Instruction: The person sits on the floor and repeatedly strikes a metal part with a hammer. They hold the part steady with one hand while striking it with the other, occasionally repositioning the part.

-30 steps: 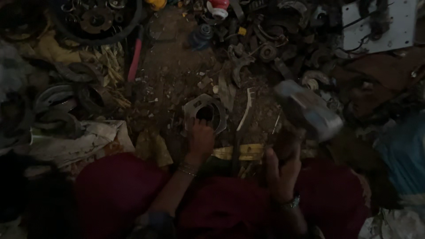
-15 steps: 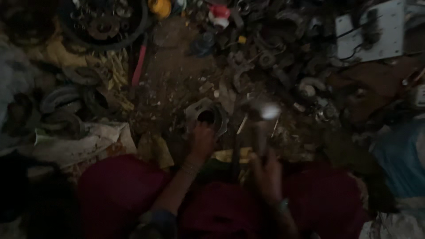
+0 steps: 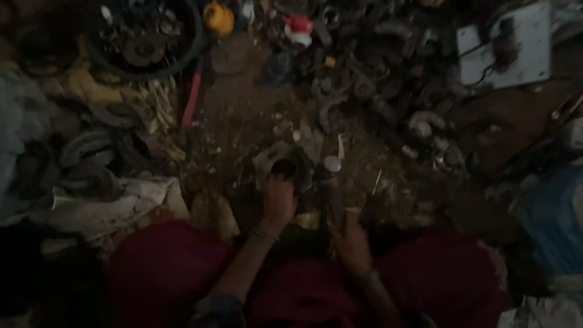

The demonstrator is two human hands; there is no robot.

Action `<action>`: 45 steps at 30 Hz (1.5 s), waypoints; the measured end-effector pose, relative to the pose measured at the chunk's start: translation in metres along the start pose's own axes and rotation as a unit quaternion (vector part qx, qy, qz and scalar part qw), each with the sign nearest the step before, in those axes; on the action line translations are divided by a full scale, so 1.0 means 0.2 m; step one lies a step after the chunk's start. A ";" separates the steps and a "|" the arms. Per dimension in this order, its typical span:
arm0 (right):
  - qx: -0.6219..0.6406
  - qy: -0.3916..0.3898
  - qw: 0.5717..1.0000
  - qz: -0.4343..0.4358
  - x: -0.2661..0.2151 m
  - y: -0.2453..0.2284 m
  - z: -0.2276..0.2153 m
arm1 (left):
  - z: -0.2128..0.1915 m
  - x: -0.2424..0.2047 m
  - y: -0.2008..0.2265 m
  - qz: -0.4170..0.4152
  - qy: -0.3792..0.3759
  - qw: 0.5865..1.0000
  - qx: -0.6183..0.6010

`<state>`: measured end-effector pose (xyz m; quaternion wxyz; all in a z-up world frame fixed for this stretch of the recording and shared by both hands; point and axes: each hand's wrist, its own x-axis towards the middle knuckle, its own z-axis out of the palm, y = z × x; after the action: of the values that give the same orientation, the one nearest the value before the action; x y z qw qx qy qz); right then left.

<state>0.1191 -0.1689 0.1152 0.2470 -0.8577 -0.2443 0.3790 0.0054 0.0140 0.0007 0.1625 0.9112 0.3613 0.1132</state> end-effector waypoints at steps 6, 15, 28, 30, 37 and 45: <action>0.016 0.107 0.990 -0.090 -0.14 0.04 -0.18 | 0.00 -0.03 0.01 0.005 0.029 0.997 -0.077; 0.018 0.235 0.903 -0.358 -0.21 -0.07 -0.17 | -0.09 -0.07 0.07 0.053 0.178 0.982 -0.040; 0.075 0.174 0.963 -0.193 -0.28 0.02 -0.28 | 0.03 -0.06 0.01 0.016 0.002 0.993 -0.121; 0.134 0.203 0.939 -0.241 -0.33 -0.03 -0.31 | -0.02 -0.05 0.03 0.033 0.094 0.994 -0.044; -0.109 0.078 0.957 -0.257 -0.15 -0.02 -0.04 | 0.08 -0.04 0.01 0.025 0.056 0.997 -0.038; 0.010 0.070 0.997 -0.010 -0.24 -0.08 -0.20 | 0.03 -0.04 0.03 0.016 0.074 0.996 -0.037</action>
<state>0.1178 -0.1956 0.1738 0.2763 -0.8768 -0.2314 0.3183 0.0051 0.0036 -0.0038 0.1674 0.8993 0.3530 0.1964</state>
